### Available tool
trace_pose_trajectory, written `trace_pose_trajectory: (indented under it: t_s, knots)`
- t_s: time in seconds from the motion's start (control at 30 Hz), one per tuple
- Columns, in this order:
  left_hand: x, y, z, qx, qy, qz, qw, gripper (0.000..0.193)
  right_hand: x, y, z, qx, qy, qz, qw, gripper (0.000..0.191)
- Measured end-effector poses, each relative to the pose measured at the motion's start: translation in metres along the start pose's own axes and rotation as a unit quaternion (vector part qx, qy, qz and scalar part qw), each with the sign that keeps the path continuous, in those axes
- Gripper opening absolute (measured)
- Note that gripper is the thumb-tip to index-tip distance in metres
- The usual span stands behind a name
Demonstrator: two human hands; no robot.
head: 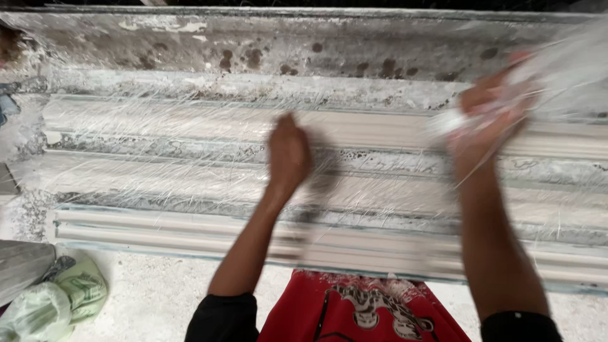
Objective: The person dips a bundle of white fiberglass strands into a bucket of water, then spreads the wet fibers by hand over the surface of long plaster cornice molds on a work table. They then scoop plaster slurry from a bowl and spread it over the fiber-covered molds with a small scoop.
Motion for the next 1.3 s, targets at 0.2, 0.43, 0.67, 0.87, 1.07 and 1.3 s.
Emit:
trace_pose_trajectory:
  t_s: [0.2, 0.43, 0.67, 0.87, 1.07, 1.3]
  knots:
    - [0.029, 0.040, -0.024, 0.402, -0.143, 0.188, 0.884, 0.026, 0.102, 0.063, -0.060, 0.043, -0.136, -0.164, 0.976, 0.042]
    - [0.006, -0.140, 0.068, 0.048, -0.026, 0.001, 0.998, 0.015, -0.005, -0.023, -0.085, 0.019, -0.279, 0.074, 0.957, 0.042]
    - [0.008, -0.271, 0.100, -0.253, -0.219, 0.160, 0.929, 0.042, 0.021, 0.012, -0.071, 0.038, -0.253, 0.005, 0.967, 0.049]
    - [0.017, -0.295, 0.124, -0.419, -0.091, 0.217, 0.877, 0.046, 0.052, 0.018, -0.054, 0.112, -0.176, -0.006, 0.978, 0.048]
    - [0.025, -0.045, -0.020, 0.334, -0.127, 0.131, 0.925, 0.045, 0.157, 0.075, -0.094, -0.057, -0.346, -0.097, 0.931, 0.034]
    - [0.017, 0.042, -0.037, 0.412, -0.152, 0.107, 0.892, 0.044, 0.067, 0.022, -0.051, 0.076, -0.173, -0.089, 0.978, 0.046]
Point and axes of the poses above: each hand's wrist, its own x-axis away from the middle knuckle, its own z-axis out of the back of the hand, y = z × x, the point moved 8 cm from there along -x, towards the middle knuckle, and after that the axes turned 7 degrees about x, right-handed, at the moved point
